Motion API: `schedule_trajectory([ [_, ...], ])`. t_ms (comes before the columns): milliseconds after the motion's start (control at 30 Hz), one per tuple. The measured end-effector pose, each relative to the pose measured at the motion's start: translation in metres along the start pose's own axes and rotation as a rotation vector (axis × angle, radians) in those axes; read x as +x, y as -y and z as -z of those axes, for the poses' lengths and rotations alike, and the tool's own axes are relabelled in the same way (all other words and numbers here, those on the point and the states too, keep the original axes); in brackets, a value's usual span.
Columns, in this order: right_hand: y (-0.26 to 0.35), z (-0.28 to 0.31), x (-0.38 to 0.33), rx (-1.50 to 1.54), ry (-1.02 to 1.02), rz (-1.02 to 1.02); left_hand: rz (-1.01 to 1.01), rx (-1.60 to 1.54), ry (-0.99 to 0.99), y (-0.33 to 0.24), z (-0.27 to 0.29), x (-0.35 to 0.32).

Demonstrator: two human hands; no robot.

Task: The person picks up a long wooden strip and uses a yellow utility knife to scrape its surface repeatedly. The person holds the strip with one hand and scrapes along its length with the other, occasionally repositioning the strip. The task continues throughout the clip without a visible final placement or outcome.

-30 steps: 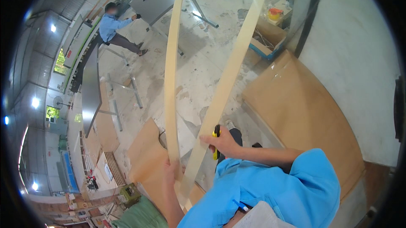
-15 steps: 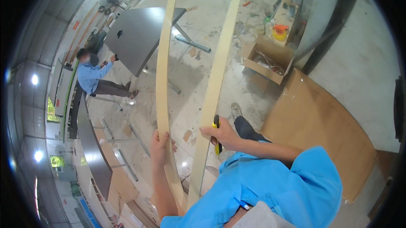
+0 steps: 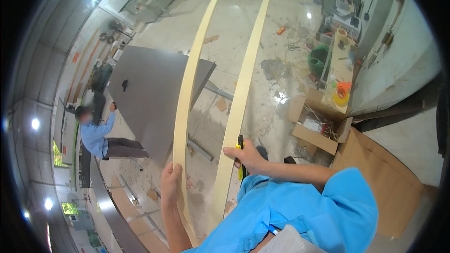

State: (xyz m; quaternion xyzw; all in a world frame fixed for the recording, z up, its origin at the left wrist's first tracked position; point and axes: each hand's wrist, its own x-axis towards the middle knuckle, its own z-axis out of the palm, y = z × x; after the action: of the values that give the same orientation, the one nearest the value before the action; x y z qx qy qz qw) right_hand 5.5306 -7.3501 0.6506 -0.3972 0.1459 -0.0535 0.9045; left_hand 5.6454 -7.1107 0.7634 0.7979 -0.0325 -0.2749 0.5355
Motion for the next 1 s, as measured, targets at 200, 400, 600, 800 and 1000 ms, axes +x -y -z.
schedule_trajectory([
  [200, 0.072, 0.028, 0.193, 0.05, -0.045, 0.069, -0.036, -0.073, 0.139, -0.105, -0.014, 0.221],
  [400, 0.164, 0.06, 0.379, 0.056, -0.131, 0.066, 0.029, -0.036, 0.226, -0.239, -0.057, 0.449],
  [600, 0.249, 0.14, 0.542, 0.072, -0.083, 0.004, 0.05, -0.04, 0.213, -0.335, -0.134, 0.641],
  [800, 0.376, 0.224, 0.691, 0.089, -0.121, -0.03, 0.102, -0.052, 0.166, -0.448, -0.217, 0.781],
  [1000, 0.474, 0.303, 0.834, 0.087, -0.142, -0.079, 0.14, -0.067, 0.176, -0.532, -0.298, 0.932],
])
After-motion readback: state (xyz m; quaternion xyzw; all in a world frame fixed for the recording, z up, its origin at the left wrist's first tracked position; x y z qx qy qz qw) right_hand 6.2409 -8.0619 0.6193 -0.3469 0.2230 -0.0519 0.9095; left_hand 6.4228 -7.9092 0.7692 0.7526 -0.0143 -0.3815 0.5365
